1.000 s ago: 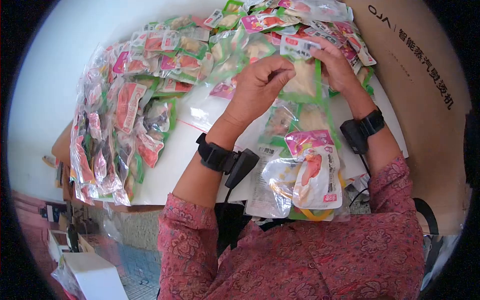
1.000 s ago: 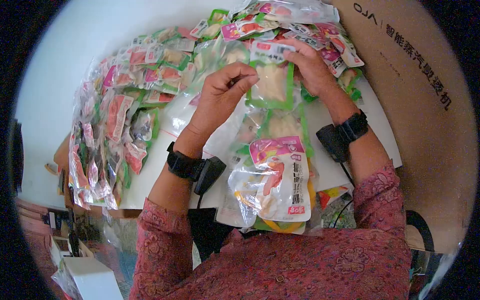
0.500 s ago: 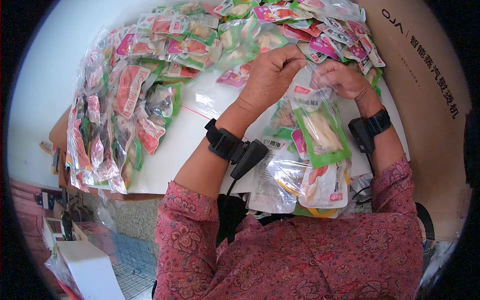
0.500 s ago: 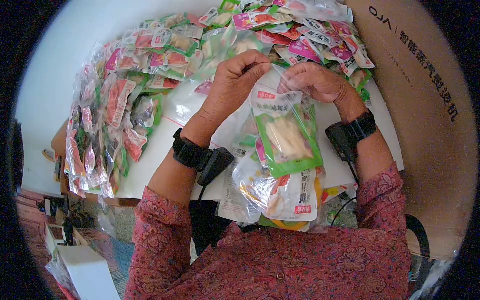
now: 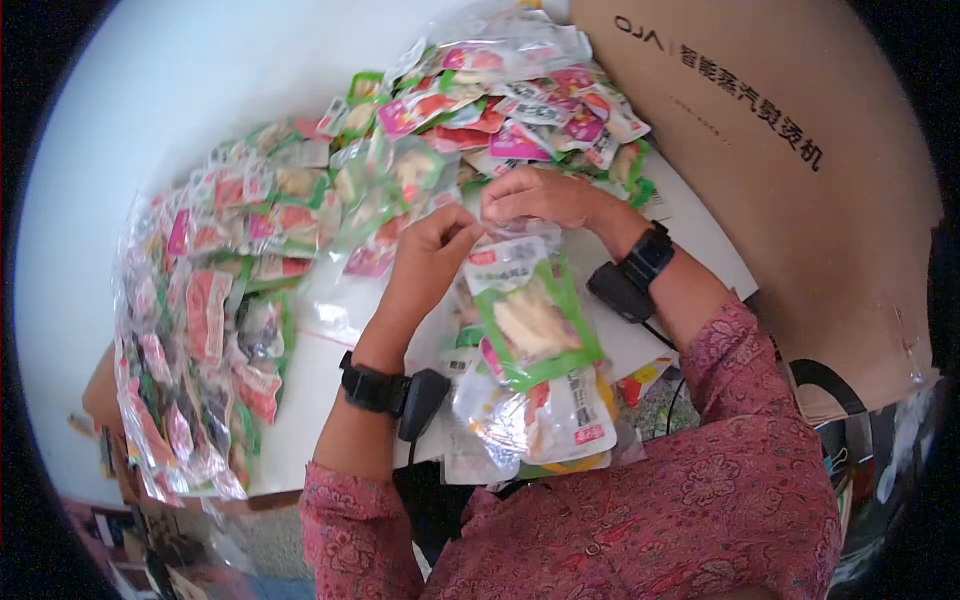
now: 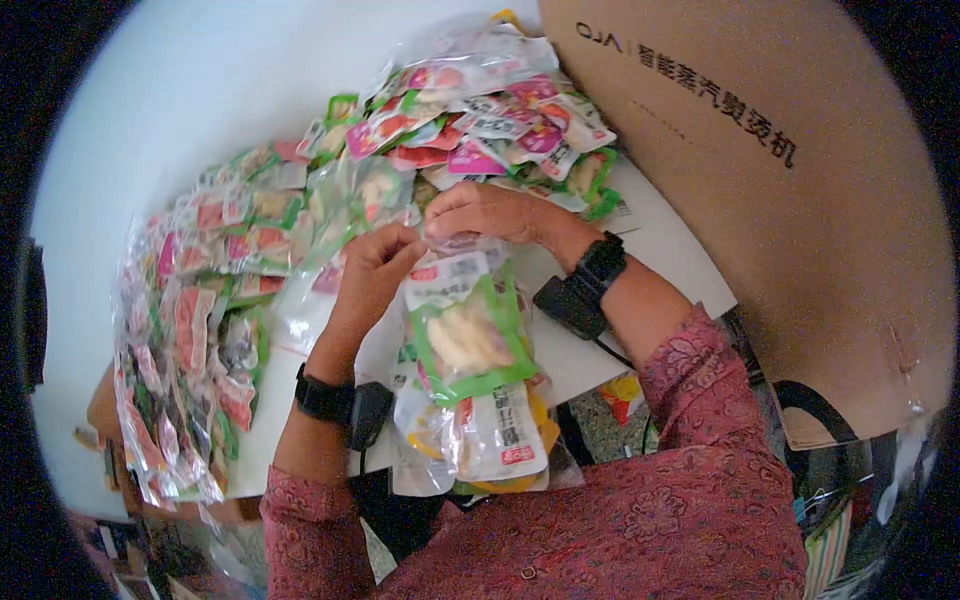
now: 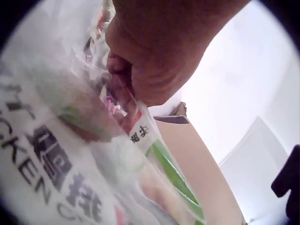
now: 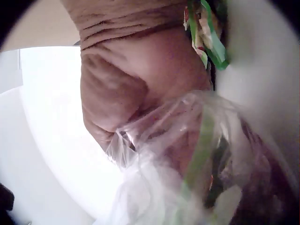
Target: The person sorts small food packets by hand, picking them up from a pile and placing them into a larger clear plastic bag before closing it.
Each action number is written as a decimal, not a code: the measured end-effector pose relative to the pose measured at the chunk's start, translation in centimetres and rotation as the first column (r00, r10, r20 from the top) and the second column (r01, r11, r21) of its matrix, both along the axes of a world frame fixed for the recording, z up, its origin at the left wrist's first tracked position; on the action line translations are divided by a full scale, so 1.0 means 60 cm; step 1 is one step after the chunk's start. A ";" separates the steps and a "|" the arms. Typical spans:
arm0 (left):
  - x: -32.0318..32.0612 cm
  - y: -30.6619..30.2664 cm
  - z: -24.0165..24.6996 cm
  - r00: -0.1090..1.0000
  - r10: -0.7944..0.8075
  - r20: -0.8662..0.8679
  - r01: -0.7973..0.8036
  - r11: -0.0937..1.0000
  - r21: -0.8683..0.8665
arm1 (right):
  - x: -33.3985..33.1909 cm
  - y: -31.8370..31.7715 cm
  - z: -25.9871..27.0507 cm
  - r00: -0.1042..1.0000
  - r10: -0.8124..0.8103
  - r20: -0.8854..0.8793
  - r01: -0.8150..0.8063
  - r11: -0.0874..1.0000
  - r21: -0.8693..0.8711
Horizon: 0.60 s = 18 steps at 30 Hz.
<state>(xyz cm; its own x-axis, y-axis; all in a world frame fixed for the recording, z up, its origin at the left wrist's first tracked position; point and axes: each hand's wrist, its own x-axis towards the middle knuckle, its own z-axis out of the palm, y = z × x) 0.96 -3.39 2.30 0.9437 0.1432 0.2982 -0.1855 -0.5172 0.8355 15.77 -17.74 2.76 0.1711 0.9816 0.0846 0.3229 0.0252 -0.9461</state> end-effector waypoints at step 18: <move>0.007 -0.005 -0.042 0.983 -0.176 -0.055 0.159 0.960 -0.232 | -0.003 0.020 -0.023 0.971 -0.203 0.123 0.199 0.979 0.043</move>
